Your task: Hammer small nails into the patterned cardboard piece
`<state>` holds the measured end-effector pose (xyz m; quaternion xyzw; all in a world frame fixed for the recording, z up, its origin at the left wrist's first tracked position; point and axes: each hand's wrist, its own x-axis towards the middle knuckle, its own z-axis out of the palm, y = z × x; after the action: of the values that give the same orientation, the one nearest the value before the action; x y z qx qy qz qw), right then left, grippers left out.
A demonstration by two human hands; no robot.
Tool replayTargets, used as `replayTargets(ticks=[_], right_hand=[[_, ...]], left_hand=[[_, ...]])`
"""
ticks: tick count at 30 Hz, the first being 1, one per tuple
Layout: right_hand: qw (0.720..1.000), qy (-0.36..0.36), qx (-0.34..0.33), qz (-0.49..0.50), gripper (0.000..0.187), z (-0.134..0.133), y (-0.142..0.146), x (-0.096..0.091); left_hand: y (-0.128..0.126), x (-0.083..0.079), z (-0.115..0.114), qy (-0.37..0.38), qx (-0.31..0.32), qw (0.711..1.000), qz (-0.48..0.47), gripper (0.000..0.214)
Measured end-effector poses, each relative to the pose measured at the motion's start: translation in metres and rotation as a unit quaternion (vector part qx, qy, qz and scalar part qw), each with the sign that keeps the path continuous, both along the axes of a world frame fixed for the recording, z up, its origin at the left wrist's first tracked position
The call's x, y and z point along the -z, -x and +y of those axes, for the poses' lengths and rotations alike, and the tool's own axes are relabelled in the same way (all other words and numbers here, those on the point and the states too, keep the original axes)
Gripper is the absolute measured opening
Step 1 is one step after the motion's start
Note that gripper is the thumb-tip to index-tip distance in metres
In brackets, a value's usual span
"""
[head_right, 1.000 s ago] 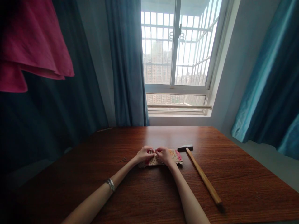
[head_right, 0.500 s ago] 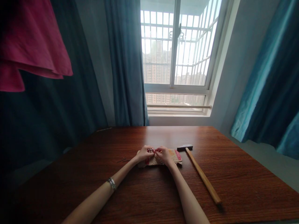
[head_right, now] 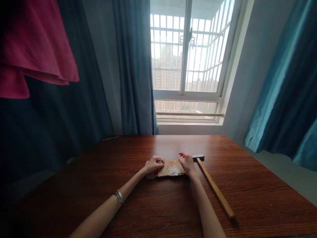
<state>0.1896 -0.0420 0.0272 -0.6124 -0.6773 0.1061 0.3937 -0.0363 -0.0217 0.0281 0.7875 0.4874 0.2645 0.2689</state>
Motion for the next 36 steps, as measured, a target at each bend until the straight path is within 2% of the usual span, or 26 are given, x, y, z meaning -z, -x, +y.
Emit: replayTargets(ticks=[2, 5, 7, 9, 15, 19, 22, 25, 27, 29, 30, 33, 36], right_hand=[[0.992, 0.043, 0.092, -0.071, 0.03, -0.009, -0.026, -0.002], [0.956, 0.118, 0.208, -0.17, 0.031, -0.029, -0.06, 0.001], [0.929, 0.166, 0.258, -0.207, 0.035, -0.043, -0.075, 0.005], [0.916, 0.209, 0.263, -0.221, 0.039, -0.053, -0.084, 0.009], [0.932, 0.217, 0.191, -0.219, 0.032, -0.06, -0.092, 0.023], [0.936, 0.186, 0.184, -0.234, 0.032, -0.062, -0.092, 0.029], [0.943, 0.177, 0.183, -0.213, 0.034, -0.064, -0.089, 0.025], [0.961, 0.137, 0.183, -0.158, 0.036, -0.062, -0.081, 0.012], [0.977, 0.107, 0.163, -0.086, 0.035, -0.06, -0.072, -0.002], [0.99, 0.098, 0.098, 0.021, 0.033, -0.058, -0.06, -0.019], [0.988, 0.11, 0.063, 0.088, 0.033, -0.059, -0.054, -0.028], [0.948, 0.193, -0.051, 0.246, 0.033, -0.062, -0.035, -0.051], [0.914, 0.245, -0.112, 0.302, 0.043, -0.065, -0.018, -0.065]], left_hand=[[0.0, -0.001, -0.001, 0.001, 0.001, 1.0, -0.003, 0.02], [-0.001, -0.002, -0.002, 0.004, -0.001, 1.0, -0.004, 0.019], [-0.001, -0.003, -0.003, 0.005, 0.0, 1.0, -0.003, 0.019], [0.0, -0.003, -0.003, 0.002, 0.005, 1.0, -0.003, 0.019], [0.0, -0.002, -0.003, -0.006, 0.008, 1.0, -0.002, 0.019], [0.0, -0.001, -0.003, -0.006, 0.008, 1.0, -0.006, 0.019], [0.001, -0.001, -0.003, -0.006, 0.015, 1.0, -0.01, 0.018], [0.001, -0.003, -0.004, -0.007, 0.018, 1.0, -0.011, 0.018], [0.001, -0.003, -0.005, -0.007, 0.015, 1.0, -0.011, 0.018], [0.001, -0.004, -0.005, -0.007, 0.011, 1.0, -0.012, 0.018], [0.001, -0.004, -0.005, -0.006, 0.01, 1.0, -0.012, 0.018], [0.001, -0.004, -0.005, -0.002, 0.011, 1.0, -0.013, 0.018], [0.001, -0.004, -0.005, -0.004, 0.011, 1.0, -0.016, 0.018]])
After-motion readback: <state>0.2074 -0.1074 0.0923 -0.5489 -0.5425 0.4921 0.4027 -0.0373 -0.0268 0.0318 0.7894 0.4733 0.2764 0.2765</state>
